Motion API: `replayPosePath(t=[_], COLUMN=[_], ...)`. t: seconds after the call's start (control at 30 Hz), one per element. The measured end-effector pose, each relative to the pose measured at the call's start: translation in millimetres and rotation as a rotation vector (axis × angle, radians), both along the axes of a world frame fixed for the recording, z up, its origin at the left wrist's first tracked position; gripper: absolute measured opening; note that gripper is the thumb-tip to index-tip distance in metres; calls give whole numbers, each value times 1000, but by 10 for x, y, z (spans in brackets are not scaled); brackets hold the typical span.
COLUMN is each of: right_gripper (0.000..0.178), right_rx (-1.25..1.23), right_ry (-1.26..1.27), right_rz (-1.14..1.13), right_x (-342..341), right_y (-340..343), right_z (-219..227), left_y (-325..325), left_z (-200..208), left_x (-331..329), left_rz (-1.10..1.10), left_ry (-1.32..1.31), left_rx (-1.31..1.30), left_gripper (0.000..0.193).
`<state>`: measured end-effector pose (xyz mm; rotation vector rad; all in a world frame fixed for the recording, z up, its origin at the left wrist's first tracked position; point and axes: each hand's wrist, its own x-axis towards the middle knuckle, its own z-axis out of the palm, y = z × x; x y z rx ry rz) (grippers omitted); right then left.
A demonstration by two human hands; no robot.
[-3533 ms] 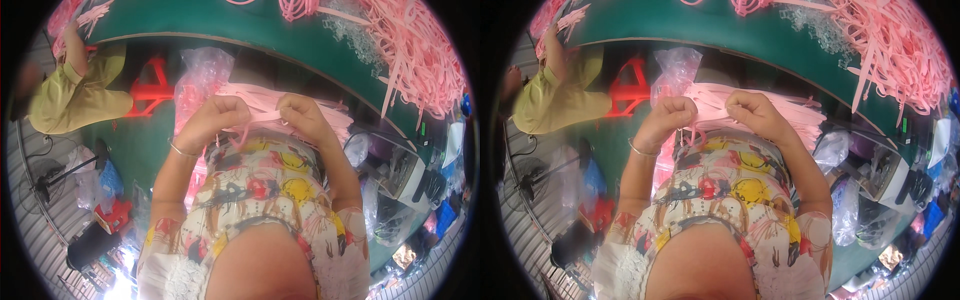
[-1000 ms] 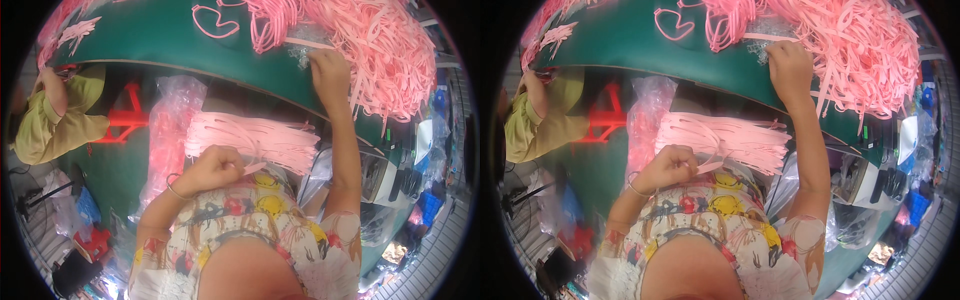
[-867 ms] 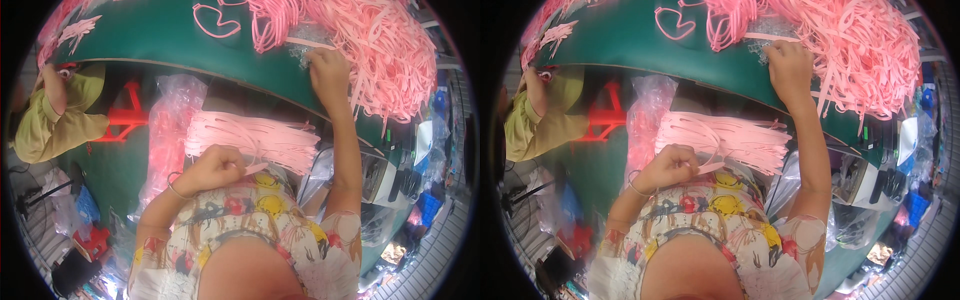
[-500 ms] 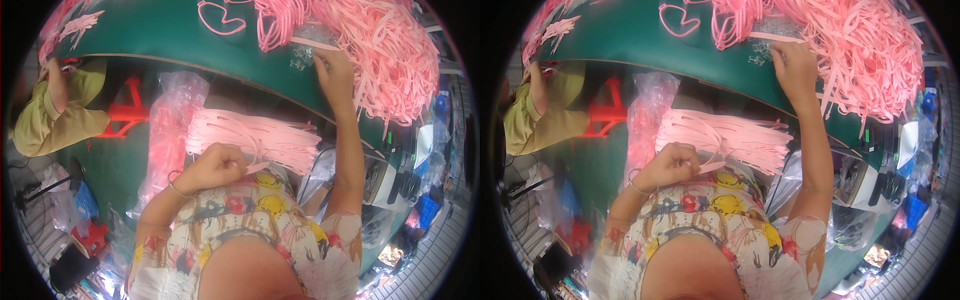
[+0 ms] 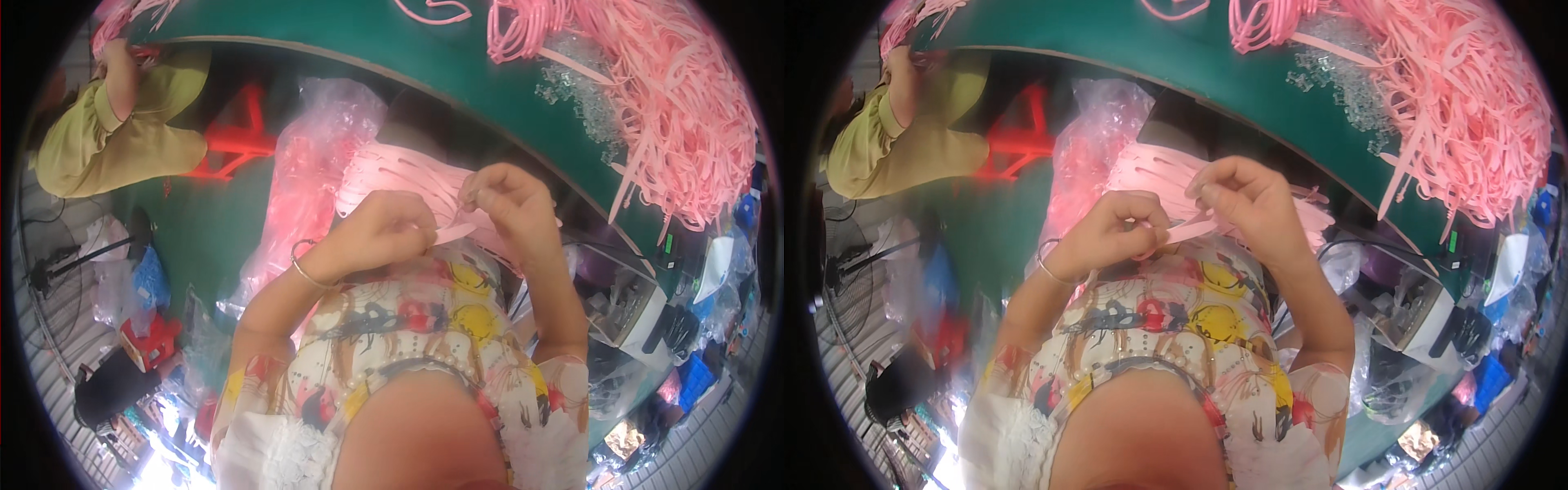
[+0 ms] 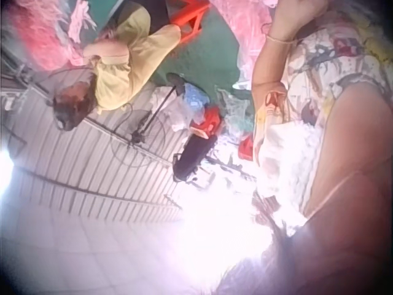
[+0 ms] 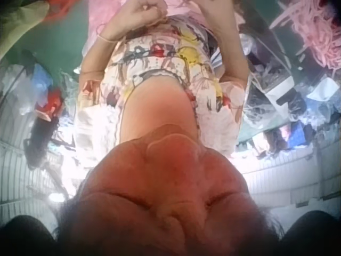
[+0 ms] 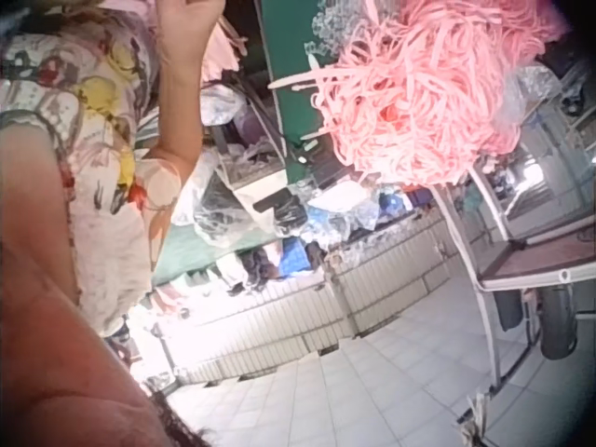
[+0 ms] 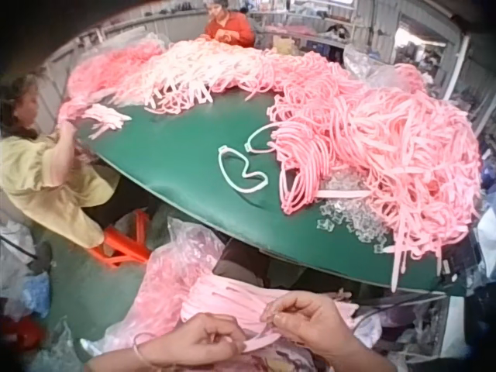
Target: The person sits at a green table and repeatedly picks up pink plastic strips and small clear plastic pieces. They insert the plastic pieces into the strips by hand, then place the assembled items into a pile on the table. The person continues this repetitive assembly process throughout the clip.
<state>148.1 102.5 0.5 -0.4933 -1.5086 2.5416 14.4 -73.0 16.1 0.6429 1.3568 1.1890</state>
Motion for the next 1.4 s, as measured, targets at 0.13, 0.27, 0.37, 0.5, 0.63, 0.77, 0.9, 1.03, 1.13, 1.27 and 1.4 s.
replayPosePath(t=[0.13, 0.27, 0.37, 0.5, 0.63, 0.77, 0.9, 1.03, 1.13, 1.27, 1.4], right_gripper=[15, 19, 20, 19, 17, 15, 13, 13, 14, 11, 10], right_rx=[103, 296, 462, 757, 980, 735, 822, 974, 943, 807, 767], right_ry=[-62, 12, 61, 158, 332, 41, -31, 9, 99, 73, 148], right_rz=[7, 52, 103, 150, 1, -73, 65, 253, 298, 292, 333], right_x=[43, 102, 120, 99, 42, 92, 101, 96, 68, 94, 112], right_y=[-221, -283, -237, -180, -247, -432, -384, -242, -186, -165, -119], right_z=[-38, -95, -97, -63, -144, -149, -30, 57, 102, 80, 11], left_y=[-25, -26, -40, -41, -28, -9, -11, 1, -9, -16, -15], left_z=[-45, -70, -93, -37, -4, 46, 11, 14, 12, 15, -23], left_x=[15, 35, 28, 28, 13, 2, 27, 58, 40, -15, -53], left_rz=[-10, -6, 5, 18, 13, 51, 47, 16, 5, -23, -70], left_ry=[44, 42, 20, -65, -98, -88, 39, 148, 119, -110, -220], left_rx=[42, 42, 48, -3, -70, -95, -113, -96, -54, -91, -105], left_gripper=[12, 10, 9, 9, 10, 10, 10, 11, 12, 12, 10])
